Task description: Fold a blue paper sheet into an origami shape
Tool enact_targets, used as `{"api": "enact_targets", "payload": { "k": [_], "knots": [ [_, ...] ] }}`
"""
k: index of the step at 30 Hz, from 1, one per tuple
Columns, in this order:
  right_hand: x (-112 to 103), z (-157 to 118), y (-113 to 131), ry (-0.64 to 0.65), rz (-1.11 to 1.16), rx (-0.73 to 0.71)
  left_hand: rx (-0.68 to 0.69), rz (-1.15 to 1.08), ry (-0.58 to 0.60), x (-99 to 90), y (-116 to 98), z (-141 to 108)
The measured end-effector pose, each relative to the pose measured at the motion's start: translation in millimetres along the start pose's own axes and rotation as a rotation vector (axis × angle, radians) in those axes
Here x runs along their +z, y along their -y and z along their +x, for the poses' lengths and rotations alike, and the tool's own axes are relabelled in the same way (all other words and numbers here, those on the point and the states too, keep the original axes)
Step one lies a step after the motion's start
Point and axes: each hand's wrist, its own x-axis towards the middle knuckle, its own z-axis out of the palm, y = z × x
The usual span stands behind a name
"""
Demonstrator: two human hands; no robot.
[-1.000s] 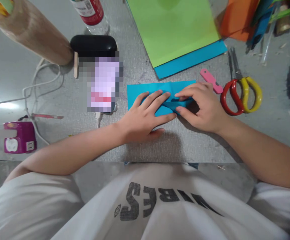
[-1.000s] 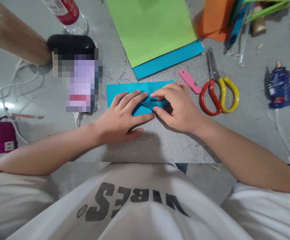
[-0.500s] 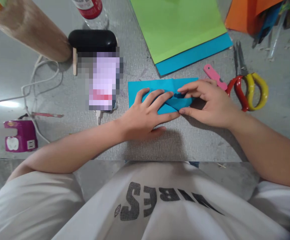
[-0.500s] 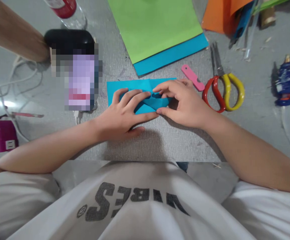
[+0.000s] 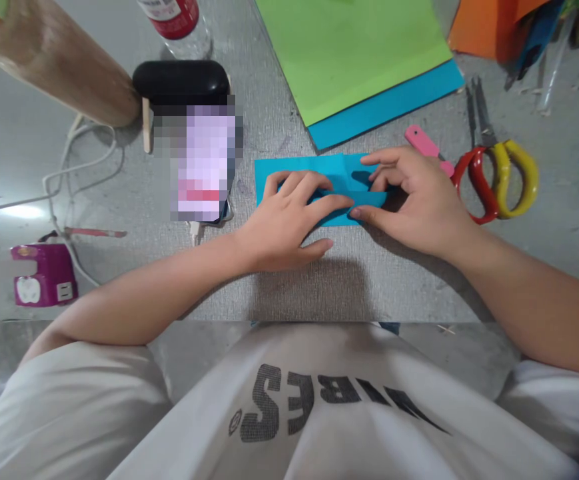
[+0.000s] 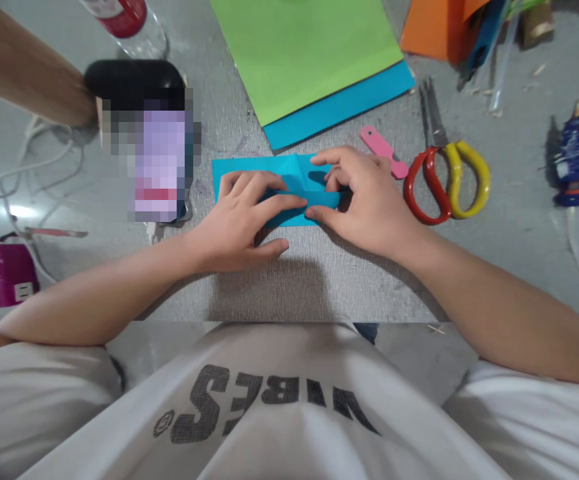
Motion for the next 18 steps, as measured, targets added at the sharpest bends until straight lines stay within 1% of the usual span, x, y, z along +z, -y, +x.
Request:
{"api": "enact_targets", "payload": {
  "k": [3, 7, 10, 12, 16, 18],
  "knots": [
    [2.4, 1.4, 4.4, -0.014, -0.015, 0.013, -0.005, 0.036, -0.019, 3.4, -0.4, -2.6],
    [2.8, 1.0, 7.7, 0.002, -0.047, 0.103, -0.013, 0.079, -0.041, 7.8, 0.6, -8.0],
    [2.1, -0.6, 7.2, 0.01, -0.064, 0.126, 0.0, 0.11, -0.056, 10.6, 2.4, -11.0],
    [1.3, -1.3, 7.3, 0.02, -0.101, 0.08, -0.001, 0.136, -0.059, 12.0, 2.5, -12.8],
    [-0.9, -1.5, 12.3, 0.064, -0.233, -0.088, -0.019, 0.193, -0.054, 13.8, -1.6, -16.6],
    [-2.7, -1.6, 15.1, 0.066, -0.291, -0.154, -0.022, 0.212, -0.057, 14.0, -4.4, -18.1]
  ]
}}
